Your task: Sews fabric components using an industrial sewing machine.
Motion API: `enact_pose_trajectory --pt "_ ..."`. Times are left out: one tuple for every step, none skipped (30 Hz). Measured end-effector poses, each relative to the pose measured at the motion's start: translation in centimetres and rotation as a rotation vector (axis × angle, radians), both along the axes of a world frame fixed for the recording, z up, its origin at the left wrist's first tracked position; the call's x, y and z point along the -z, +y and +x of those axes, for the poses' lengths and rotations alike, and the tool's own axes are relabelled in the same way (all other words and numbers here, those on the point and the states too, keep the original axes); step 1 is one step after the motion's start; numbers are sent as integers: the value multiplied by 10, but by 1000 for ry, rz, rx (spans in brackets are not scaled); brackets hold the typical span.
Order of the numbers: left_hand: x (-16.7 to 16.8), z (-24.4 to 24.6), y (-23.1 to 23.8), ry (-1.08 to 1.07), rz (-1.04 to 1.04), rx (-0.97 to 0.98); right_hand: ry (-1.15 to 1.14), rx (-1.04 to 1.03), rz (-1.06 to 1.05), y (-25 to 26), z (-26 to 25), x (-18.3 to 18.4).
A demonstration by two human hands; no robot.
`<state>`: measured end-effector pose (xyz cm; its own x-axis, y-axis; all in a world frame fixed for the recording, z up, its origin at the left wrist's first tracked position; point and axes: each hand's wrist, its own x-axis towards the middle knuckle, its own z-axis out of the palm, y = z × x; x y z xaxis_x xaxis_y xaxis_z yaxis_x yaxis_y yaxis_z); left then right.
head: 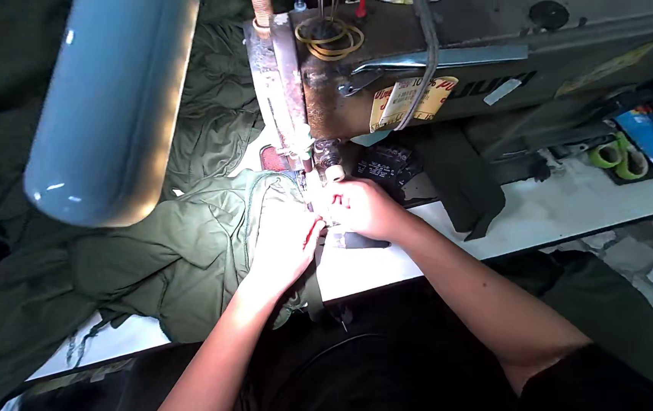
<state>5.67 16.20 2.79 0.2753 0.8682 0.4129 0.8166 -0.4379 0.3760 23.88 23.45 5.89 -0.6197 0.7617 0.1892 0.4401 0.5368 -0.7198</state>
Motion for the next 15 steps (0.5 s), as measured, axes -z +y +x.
enact_pose_trajectory --pt "-2 0 -4 -20 -26 -2 -9 39 55 5 -1 4" --pt "-3 0 -7 -40 -46 -3 -21 52 126 10 -3 10" --pt "-4 0 -10 -59 -55 -2 -20 38 196 15 -5 18" --pt "-6 0 -13 -80 -68 -2 -20 5 243 20 -8 25" --pt "-8 -1 -15 -107 -90 -1 -29 -37 275 23 -11 32" --pt "-11 -2 -18 -129 -120 3 -73 -72 272 26 -13 36" --pt "-14 -4 -20 -146 -154 7 -150 -95 243 28 -14 35" --pt "-17 -6 -21 -158 -195 3 -240 -112 214 29 -16 33" --pt "-21 -8 -23 -162 -227 -10 -321 -118 199 30 -17 30" --pt "-25 -11 -24 -169 -250 -28 -384 -122 209 30 -18 28" --pt "-30 -15 -24 -194 -274 -38 -430 -127 229 30 -18 28" --pt "-34 -19 -22 -229 -291 -57 -449 -128 262 30 -17 29" --pt "-39 -23 -20 -324 -359 -103 -459 -129 293 31 -17 32" --pt "-42 -28 -15 -457 -436 -151 -481 -132 300 31 -17 32" --pt "-44 -32 -7 -583 -483 -198 -518 -135 284 31 -17 30"
